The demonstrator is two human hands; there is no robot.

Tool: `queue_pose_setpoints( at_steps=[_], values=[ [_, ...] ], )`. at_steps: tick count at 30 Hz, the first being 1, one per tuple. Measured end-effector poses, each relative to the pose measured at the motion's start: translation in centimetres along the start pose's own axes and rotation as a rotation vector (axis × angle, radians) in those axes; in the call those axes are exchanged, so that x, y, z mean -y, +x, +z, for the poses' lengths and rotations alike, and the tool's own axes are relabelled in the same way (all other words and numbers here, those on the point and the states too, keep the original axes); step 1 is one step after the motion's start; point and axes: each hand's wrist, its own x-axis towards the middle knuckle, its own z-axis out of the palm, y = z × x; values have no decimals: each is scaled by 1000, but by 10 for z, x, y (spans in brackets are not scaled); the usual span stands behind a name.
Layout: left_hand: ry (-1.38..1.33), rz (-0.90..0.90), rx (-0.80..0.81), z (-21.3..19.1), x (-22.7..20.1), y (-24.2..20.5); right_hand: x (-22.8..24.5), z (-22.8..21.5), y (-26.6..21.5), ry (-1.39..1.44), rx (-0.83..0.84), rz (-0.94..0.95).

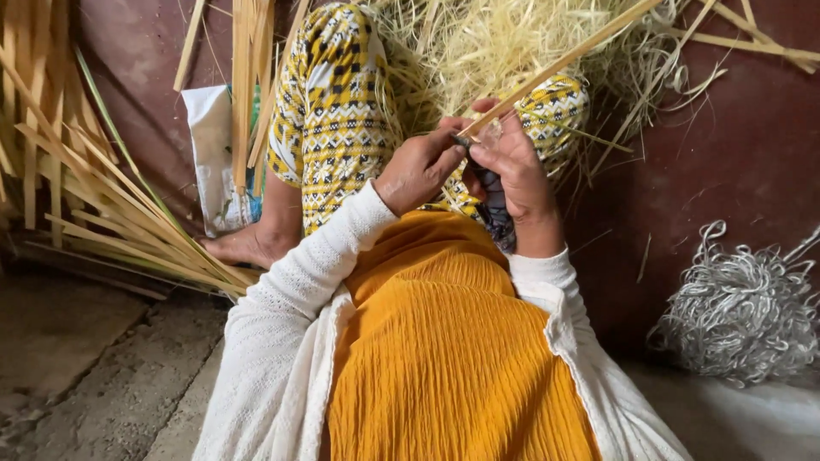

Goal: A person sits on the floor and uses a small knife to shave thin strips of bamboo for crafting.

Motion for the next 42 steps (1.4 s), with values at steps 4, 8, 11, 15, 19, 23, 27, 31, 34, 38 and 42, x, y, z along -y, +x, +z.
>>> queue_pose_setpoints(
  at_steps=[4,8,11,15,19,23,27,31,34,38,42],
  values=[
    [45,148,-72,-2,-26,-13,18,16,-3,-5,-152,-21],
    [89,184,-127,4,-22,-13,13,11,-10,-32,-222,-25],
    [115,217,-152,3,-13,-13,13,14,-16,-2,-273,-19],
    [144,202,-190,12,6,-10,10,13,-12,-34,-287,-15],
    [162,143,-225,5,3,-10,4,13,-5,-60,-300,-42],
    [191,88,-245,1,-9,-13,2,17,-1,-75,-326,-81],
    [257,71,-205,-5,-1,-16,14,26,-1,-14,-321,-25],
    [233,21,-195,-4,8,-21,17,18,3,30,-309,-36],
    [210,-15,-159,-3,15,-31,16,-17,5,8,-325,-60],
    [256,27,-164,-3,15,-45,15,-38,4,-20,-333,-38],
    [317,213,-213,-7,46,-54,15,-52,6,281,-274,-107]
  ],
)
